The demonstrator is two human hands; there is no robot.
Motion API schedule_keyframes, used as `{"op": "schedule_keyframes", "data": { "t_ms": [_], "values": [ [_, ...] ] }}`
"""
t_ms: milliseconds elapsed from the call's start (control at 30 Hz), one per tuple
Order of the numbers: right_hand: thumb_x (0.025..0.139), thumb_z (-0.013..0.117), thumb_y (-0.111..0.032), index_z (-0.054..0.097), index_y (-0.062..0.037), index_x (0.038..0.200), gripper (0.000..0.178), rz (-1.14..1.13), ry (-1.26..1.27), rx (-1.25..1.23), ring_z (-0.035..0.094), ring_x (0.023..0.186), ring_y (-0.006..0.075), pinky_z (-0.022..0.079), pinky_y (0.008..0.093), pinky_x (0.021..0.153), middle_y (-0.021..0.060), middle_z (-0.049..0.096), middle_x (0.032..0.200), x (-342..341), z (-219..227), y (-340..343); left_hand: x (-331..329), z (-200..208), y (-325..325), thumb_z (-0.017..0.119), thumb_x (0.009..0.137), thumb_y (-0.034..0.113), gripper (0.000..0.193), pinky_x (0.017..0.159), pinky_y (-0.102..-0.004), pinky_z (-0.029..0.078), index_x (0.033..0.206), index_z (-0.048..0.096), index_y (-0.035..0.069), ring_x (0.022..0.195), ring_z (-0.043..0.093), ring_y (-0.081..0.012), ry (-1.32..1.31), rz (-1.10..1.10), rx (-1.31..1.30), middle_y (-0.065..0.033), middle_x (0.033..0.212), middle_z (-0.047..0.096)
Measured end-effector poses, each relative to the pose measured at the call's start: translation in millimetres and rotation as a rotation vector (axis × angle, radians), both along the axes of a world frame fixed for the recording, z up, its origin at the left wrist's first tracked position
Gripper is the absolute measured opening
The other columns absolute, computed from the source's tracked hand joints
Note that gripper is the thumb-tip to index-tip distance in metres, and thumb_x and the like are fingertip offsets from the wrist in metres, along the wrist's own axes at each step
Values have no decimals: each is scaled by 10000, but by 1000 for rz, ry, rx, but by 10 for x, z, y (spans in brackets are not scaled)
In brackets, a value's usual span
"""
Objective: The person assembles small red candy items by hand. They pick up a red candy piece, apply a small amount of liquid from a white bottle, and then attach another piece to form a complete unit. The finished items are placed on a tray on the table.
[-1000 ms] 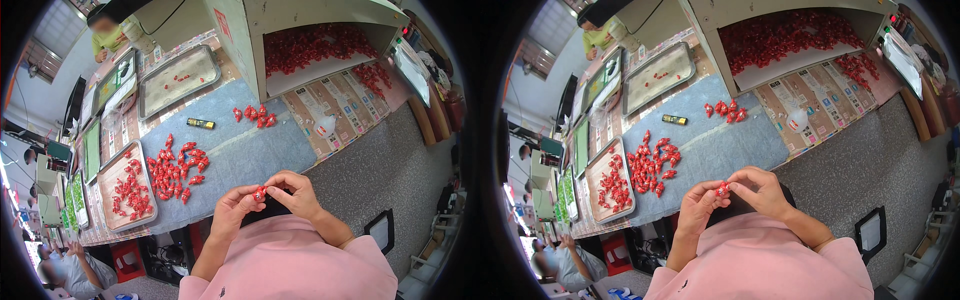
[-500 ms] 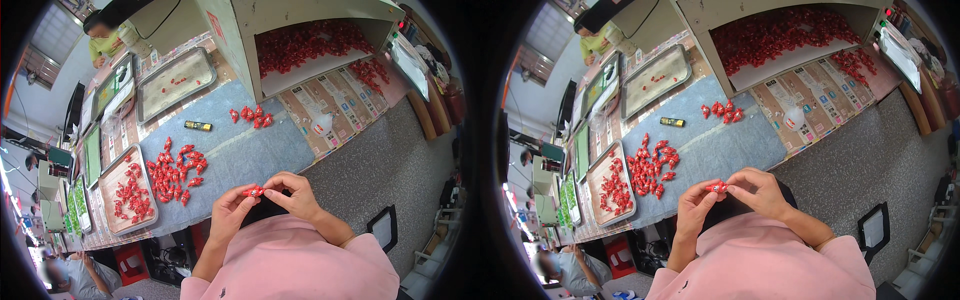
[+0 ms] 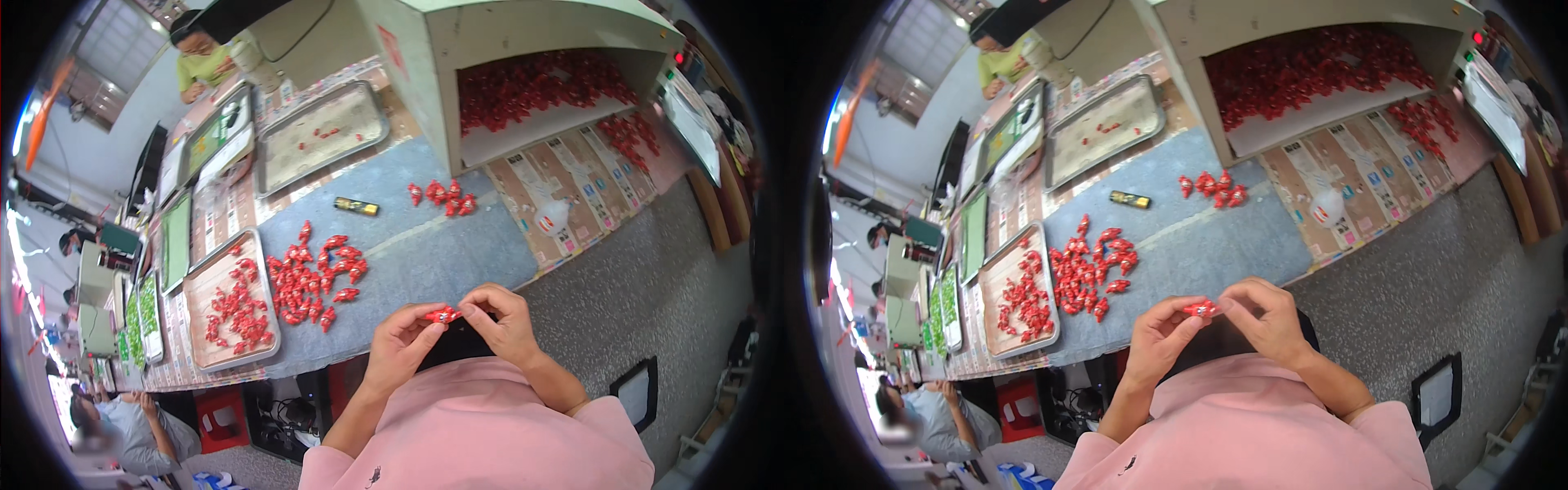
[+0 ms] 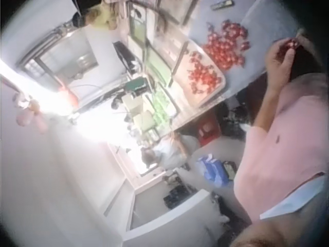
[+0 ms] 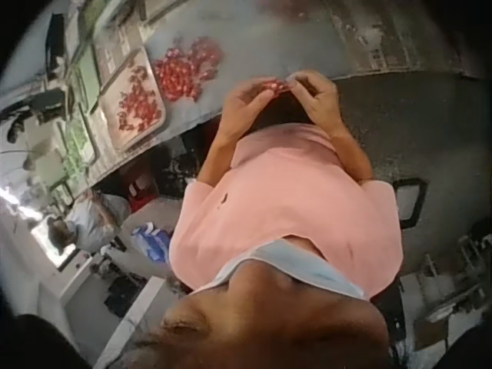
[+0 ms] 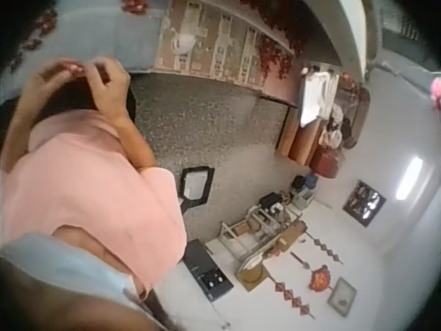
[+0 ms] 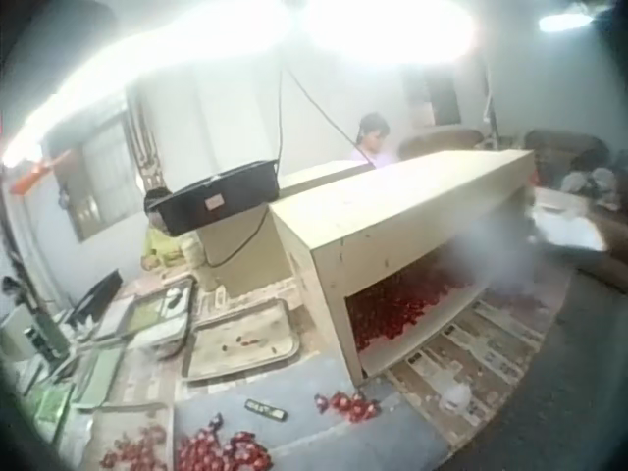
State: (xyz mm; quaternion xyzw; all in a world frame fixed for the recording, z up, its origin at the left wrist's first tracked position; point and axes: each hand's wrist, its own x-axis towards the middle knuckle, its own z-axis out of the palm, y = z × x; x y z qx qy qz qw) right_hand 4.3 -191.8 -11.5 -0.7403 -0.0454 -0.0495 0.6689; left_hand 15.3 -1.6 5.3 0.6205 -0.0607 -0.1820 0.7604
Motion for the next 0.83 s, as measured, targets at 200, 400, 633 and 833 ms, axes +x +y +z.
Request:
{"op": "schedule_keyframes", "data": {
  "t_ms": [200, 400, 633, 833],
  "values": [
    [881, 657, -75, 648, 16, 868, 93, -61, 84, 136, 587, 652, 79, 458, 215, 554, 46, 620, 811, 40, -120, 39, 134, -28, 119, 606, 917, 38, 241, 854, -279, 525, 1150, 622, -21, 950, 641, -139, 24, 120, 46, -100, 1065, 673],
    [898, 641, -78, 657, 22, 916, 103, -110, 154, 163, 568, 563, 68, 456, 202, 474, 37, 624, 784, 102, -196, 46, 194, -84, 154, 602, 923, 62, 229, 758, -277, 546, 1144, 622, 4, 891, 647, -148, 65, 176, 40, -91, 1064, 675],
    [914, 610, -59, 649, 9, 1027, 138, -146, 153, 212, 562, 549, 61, 457, 193, 452, 43, 644, 785, 81, -166, 63, 214, -118, 157, 598, 928, 77, 239, 737, -283, 554, 1157, 604, 11, 895, 642, -156, 84, 190, 2, -87, 1084, 655],
    [921, 607, -72, 649, 0, 1034, 141, -128, 143, 180, 569, 551, 66, 465, 194, 453, 40, 643, 785, 88, -174, 68, 218, -136, 179, 600, 921, 59, 244, 718, -246, 554, 1162, 599, 23, 880, 638, -124, 85, 191, -18, -52, 1033, 646]
  ]
}}
